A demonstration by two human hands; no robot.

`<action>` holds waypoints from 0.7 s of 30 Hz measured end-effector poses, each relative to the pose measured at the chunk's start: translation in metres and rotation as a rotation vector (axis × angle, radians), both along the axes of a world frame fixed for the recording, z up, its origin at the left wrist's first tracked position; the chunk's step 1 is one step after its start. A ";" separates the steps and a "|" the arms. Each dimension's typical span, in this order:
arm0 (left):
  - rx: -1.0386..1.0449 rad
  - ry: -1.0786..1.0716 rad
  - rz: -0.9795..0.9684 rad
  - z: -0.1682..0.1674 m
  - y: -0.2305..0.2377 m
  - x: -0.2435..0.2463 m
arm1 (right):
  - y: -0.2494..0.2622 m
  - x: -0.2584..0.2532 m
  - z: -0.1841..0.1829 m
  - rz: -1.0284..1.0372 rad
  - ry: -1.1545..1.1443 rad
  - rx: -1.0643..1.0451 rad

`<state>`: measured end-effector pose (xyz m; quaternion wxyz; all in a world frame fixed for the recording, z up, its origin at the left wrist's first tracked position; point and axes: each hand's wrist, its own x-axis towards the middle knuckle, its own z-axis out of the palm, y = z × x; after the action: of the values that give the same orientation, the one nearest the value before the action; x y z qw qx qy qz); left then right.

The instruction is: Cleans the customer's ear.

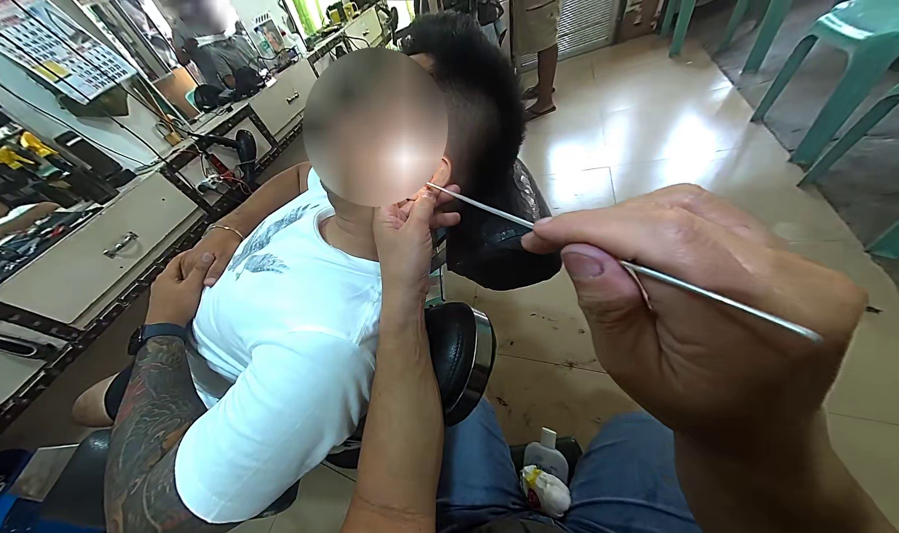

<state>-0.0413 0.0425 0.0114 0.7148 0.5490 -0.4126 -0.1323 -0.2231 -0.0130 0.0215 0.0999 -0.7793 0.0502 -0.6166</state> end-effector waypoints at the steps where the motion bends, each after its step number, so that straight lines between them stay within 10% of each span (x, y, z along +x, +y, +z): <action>1: 0.000 0.004 -0.001 0.000 0.000 0.001 | 0.000 -0.001 0.000 0.000 0.004 -0.002; 21: -0.038 0.070 -0.090 -0.002 -0.016 0.040 | 0.034 0.009 -0.011 0.047 0.002 -0.139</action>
<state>-0.0018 0.0268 0.0091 0.7323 0.5113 -0.4140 -0.1757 -0.2142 0.0207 0.0106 0.0602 -0.7859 -0.0110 -0.6153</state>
